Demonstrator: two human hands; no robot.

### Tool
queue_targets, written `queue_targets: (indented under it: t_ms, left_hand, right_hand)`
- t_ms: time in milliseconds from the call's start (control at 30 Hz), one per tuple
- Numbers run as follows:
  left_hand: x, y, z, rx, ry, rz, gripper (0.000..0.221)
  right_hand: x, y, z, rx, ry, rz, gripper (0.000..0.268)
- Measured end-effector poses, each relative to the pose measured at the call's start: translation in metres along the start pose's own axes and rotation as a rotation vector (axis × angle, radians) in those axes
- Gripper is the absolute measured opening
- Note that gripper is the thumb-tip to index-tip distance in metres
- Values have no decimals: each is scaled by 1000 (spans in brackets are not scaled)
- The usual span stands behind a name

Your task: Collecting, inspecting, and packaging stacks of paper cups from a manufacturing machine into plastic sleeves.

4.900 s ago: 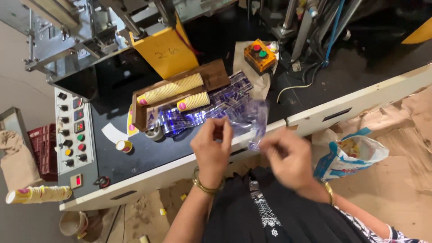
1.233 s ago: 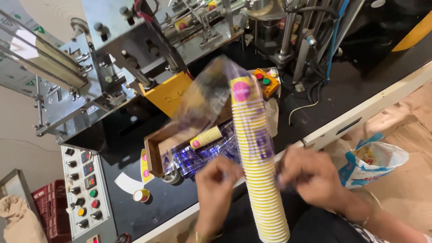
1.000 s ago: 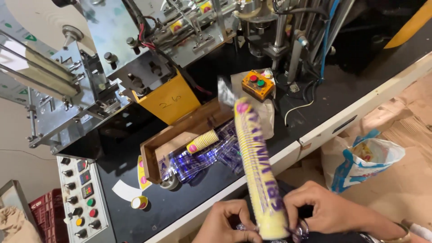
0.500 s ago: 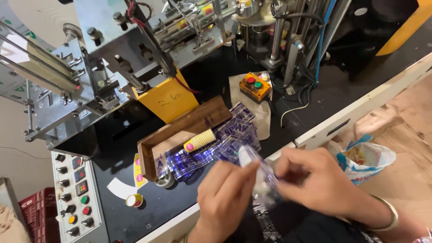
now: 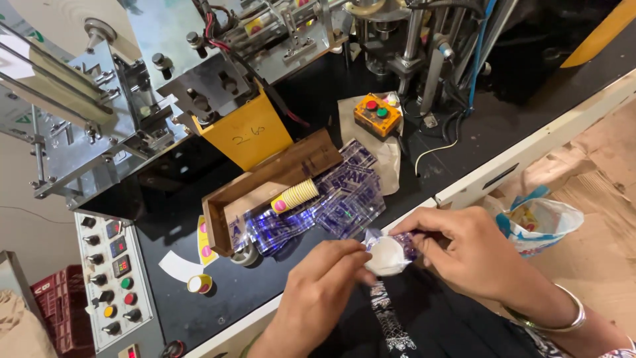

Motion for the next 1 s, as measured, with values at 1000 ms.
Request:
queue_targets:
  t_ms: [1000]
  left_hand:
    - [107, -100, -104, -1159, -916, -197, 23]
  right_hand:
    - [63, -41, -27, -705, 78, -303, 17]
Point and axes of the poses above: each hand's wrist, its own y-axis towards the middle knuckle, its own x-axis out of the palm, z = x × y, the point moved 10 cm from there along y, towards the middle knuckle, and after that the axes turned 9 degrees about z, right-handed, at the moved point
